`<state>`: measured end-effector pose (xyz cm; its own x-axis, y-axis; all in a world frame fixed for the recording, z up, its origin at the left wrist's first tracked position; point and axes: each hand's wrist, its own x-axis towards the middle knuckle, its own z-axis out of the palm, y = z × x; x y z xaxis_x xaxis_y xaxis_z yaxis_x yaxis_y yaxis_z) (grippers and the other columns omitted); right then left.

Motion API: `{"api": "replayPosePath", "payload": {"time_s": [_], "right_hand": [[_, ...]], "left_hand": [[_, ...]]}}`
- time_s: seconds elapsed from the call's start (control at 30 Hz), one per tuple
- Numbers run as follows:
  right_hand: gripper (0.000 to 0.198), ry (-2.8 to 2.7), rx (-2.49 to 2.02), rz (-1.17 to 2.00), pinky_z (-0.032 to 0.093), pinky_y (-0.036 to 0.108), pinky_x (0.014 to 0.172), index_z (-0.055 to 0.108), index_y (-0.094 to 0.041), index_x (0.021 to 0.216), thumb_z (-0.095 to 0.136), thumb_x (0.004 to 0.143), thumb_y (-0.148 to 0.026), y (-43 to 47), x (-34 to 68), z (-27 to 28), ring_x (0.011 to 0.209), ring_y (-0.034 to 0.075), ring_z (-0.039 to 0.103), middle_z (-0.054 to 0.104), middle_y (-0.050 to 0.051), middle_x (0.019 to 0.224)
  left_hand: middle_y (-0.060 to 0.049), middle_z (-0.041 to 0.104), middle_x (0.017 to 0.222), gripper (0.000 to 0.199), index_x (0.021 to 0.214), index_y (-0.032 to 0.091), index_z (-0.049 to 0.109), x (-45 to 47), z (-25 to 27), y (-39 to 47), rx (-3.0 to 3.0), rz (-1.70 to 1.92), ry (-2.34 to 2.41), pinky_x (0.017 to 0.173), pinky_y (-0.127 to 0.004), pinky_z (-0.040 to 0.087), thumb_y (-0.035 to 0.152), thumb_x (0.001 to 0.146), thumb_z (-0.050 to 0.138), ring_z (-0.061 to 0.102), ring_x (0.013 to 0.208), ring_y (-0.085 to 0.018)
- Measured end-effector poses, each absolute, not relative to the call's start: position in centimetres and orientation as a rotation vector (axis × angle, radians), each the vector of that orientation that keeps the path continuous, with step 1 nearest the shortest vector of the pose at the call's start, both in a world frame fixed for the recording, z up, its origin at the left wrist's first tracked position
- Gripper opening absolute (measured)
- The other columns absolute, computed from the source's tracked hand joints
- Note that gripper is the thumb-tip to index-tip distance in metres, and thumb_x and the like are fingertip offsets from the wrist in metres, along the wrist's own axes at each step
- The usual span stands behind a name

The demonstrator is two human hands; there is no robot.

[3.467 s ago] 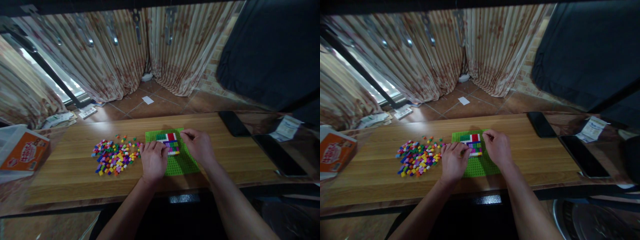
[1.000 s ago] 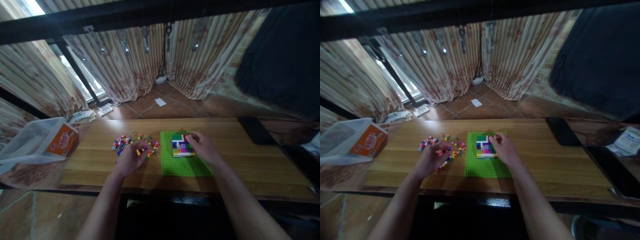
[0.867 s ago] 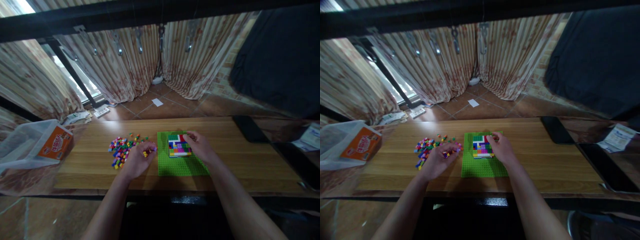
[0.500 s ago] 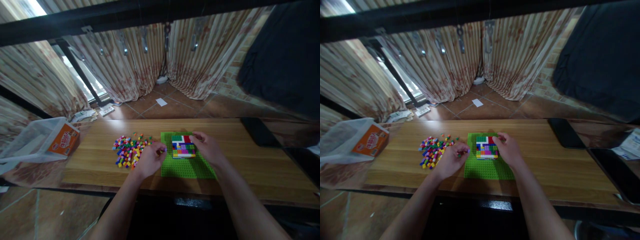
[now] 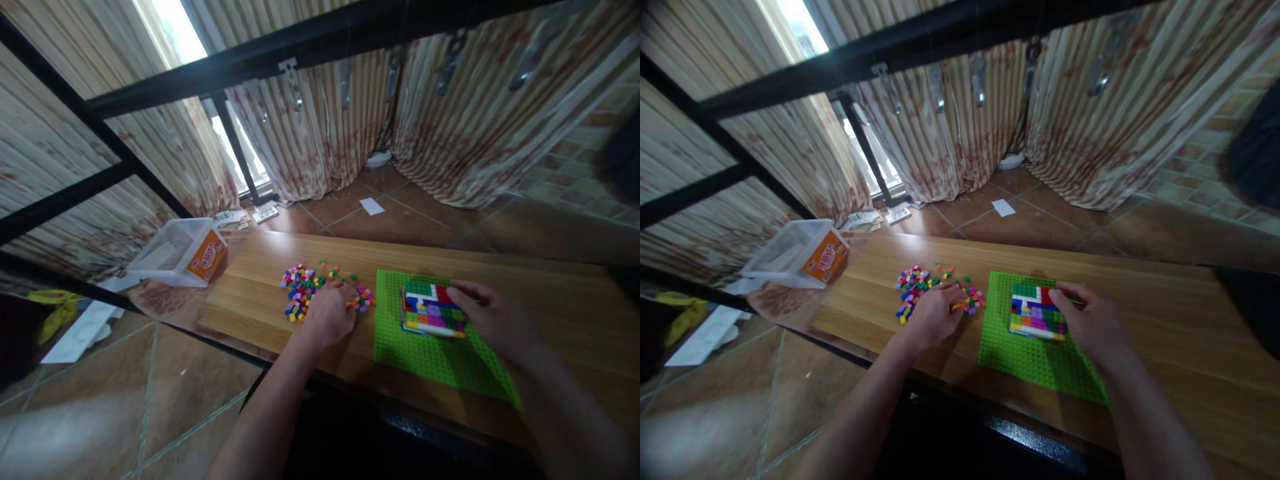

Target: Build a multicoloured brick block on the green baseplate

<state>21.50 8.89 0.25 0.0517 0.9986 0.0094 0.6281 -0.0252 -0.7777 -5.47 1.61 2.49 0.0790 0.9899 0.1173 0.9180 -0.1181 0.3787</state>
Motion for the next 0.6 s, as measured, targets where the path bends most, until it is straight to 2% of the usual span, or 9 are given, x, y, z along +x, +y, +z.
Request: {"api": "replayPosePath", "payload": {"time_s": [0.07,0.13,0.27,0.4,0.6], "right_hand": [[0.038,-1.643,-1.766,0.771,0.053,0.051,0.076,0.072,-0.024,0.096,0.059,0.076,-0.053,8.9,21.5,0.5,0.081,0.033,0.068,0.074,0.009,0.09],[0.035,-1.634,-1.785,0.777,0.053,0.053,0.077,0.072,-0.026,0.094,0.059,0.076,-0.053,8.8,21.3,0.9,0.082,0.034,0.068,0.074,0.009,0.09],[0.033,-1.599,-1.785,0.814,0.052,0.052,0.082,0.071,-0.026,0.093,0.059,0.076,-0.051,8.7,21.0,1.3,0.088,0.034,0.068,0.074,0.008,0.094],[0.034,-1.588,-1.804,0.826,0.052,0.053,0.084,0.071,-0.025,0.094,0.06,0.075,-0.051,8.8,20.9,1.3,0.089,0.035,0.068,0.073,0.009,0.093],[0.034,-1.611,-1.776,0.819,0.052,0.053,0.081,0.071,-0.026,0.093,0.059,0.076,-0.052,8.7,21.0,1.2,0.086,0.034,0.068,0.074,0.008,0.091]], "left_hand": [[-0.005,0.07,0.093,0.022,0.091,0.022,0.07,-7.9,3.0,1.5,2.026,0.552,2.02,0.078,-0.027,0.049,0.013,0.078,0.054,0.064,0.087,-0.018],[-0.004,0.071,0.083,0.023,0.089,0.02,0.071,-10.8,3.5,1.2,1.817,0.508,2.224,0.072,-0.026,0.047,0.013,0.078,0.053,0.063,0.077,-0.016],[-0.004,0.072,0.077,0.018,0.085,0.019,0.073,-15.5,4.0,0.0,1.553,0.32,2.383,0.066,-0.024,0.043,0.016,0.074,0.058,0.062,0.072,-0.016],[-0.004,0.072,0.079,0.018,0.085,0.02,0.073,-16.4,3.5,-0.4,1.525,0.26,2.36,0.064,-0.024,0.042,0.021,0.07,0.064,0.063,0.073,-0.017],[-0.003,0.069,0.071,0.01,0.076,0.02,0.07,-15.7,2.9,0.5,1.573,0.186,2.374,0.061,-0.025,0.039,0.023,0.072,0.061,0.061,0.069,-0.017]]}}
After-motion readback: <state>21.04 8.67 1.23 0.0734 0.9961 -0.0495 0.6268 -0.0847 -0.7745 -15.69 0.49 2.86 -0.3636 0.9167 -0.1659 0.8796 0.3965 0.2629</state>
